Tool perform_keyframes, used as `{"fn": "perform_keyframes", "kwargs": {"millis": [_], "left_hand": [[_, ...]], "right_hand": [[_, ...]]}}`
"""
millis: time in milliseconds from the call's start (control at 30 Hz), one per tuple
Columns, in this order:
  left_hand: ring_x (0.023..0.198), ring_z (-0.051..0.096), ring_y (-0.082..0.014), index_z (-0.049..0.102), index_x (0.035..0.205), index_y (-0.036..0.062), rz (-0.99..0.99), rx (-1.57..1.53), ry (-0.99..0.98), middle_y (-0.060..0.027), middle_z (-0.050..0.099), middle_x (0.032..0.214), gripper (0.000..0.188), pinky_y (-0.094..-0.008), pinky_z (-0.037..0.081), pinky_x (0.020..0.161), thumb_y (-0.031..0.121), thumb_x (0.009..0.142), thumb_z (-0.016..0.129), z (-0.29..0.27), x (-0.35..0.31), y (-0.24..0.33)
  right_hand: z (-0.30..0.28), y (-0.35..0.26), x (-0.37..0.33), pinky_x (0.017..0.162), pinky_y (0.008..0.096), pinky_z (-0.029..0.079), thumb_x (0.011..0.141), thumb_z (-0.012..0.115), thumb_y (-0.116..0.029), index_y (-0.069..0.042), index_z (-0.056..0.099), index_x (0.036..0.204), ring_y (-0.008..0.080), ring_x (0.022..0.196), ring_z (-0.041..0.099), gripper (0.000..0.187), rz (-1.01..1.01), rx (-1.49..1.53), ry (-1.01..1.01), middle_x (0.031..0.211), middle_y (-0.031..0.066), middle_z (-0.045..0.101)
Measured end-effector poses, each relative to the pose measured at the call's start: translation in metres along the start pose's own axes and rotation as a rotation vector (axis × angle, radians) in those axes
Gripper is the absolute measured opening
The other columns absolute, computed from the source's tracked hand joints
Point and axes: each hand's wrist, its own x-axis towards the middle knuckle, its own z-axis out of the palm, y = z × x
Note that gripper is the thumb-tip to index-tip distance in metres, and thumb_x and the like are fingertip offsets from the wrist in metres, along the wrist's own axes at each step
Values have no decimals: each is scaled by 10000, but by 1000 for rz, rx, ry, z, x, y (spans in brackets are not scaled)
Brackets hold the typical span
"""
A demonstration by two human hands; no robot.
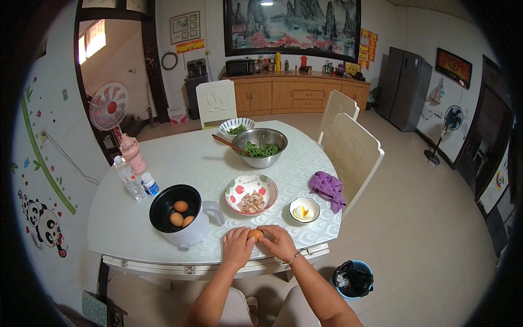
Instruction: The person rinses a bowl at a sink, carries bowls of eggs to a dining table, and peels the shells from the hard-boiled eggs by hand, placing the shells into a bin.
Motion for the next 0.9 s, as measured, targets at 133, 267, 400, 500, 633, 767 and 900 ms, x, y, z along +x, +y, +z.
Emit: {"fn": "perform_keyframes", "kwargs": {"millis": [133, 267, 400, 500, 633, 767, 900], "left_hand": [[1038, 508, -291, 550, 1120, 58, 21, -116, -63, -117, 580, 1085, 396, -411, 362, 894, 292, 808, 616, -6, 0, 3], [1032, 523, -281, 565, 1101, 48, -9, -202, -112, -110, 595, 1077, 388, -395, 375, 888, 305, 815, 609, -8, -2, -1], [997, 539, -284, 572, 1085, 41, 25, -231, -82, -113, 606, 1049, 383, -393, 399, 864, 270, 788, 645, -7, -2, -3], [989, 539, -292, 574, 1076, 33, 29, -268, -72, -117, 606, 1045, 389, -398, 409, 860, 234, 758, 674, -7, -2, -4], [986, 534, -305, 575, 1067, 28, 21, -324, -40, -122, 601, 1043, 397, -400, 415, 868, 182, 722, 698, -8, -1, -3], [1005, 518, -308, 569, 1078, 32, 55, -318, 7, -124, 583, 1064, 415, -397, 410, 882, 154, 705, 704, -7, -2, -3], [1029, 505, -307, 568, 1088, 39, 58, -269, 12, -123, 575, 1077, 444, -396, 395, 904, 150, 684, 716, -9, 0, 1]], "right_hand": [[3, 9, 1, 805, 387, 439, 807, 611, -219, -59, 594, 1119, 293, 915, 576, 351, -46, -60, -49, 988, 128, 628], [0, 2, 0, 776, 393, 437, 824, 586, -219, -67, 602, 1110, 298, 887, 577, 324, -70, -112, -85, 938, 126, 628], [-2, 1, 3, 769, 386, 450, 805, 611, -206, -59, 618, 1075, 304, 850, 592, 307, -74, -54, -85, 908, 130, 636], [-4, -2, 4, 770, 373, 462, 793, 633, -194, -42, 621, 1056, 305, 844, 607, 304, -64, -14, -90, 919, 134, 645], [-3, -1, 3, 788, 365, 461, 786, 645, -201, -50, 621, 1062, 296, 855, 613, 316, -58, 15, -85, 933, 125, 649], [0, -5, 2, 795, 367, 457, 792, 641, -194, -54, 620, 1069, 296, 847, 612, 311, -67, -23, 27, 928, 127, 649], [1, 4, 2, 775, 368, 461, 796, 641, -193, -52, 624, 1064, 301, 841, 609, 304, -32, -64, -72, 925, 138, 645]]}}
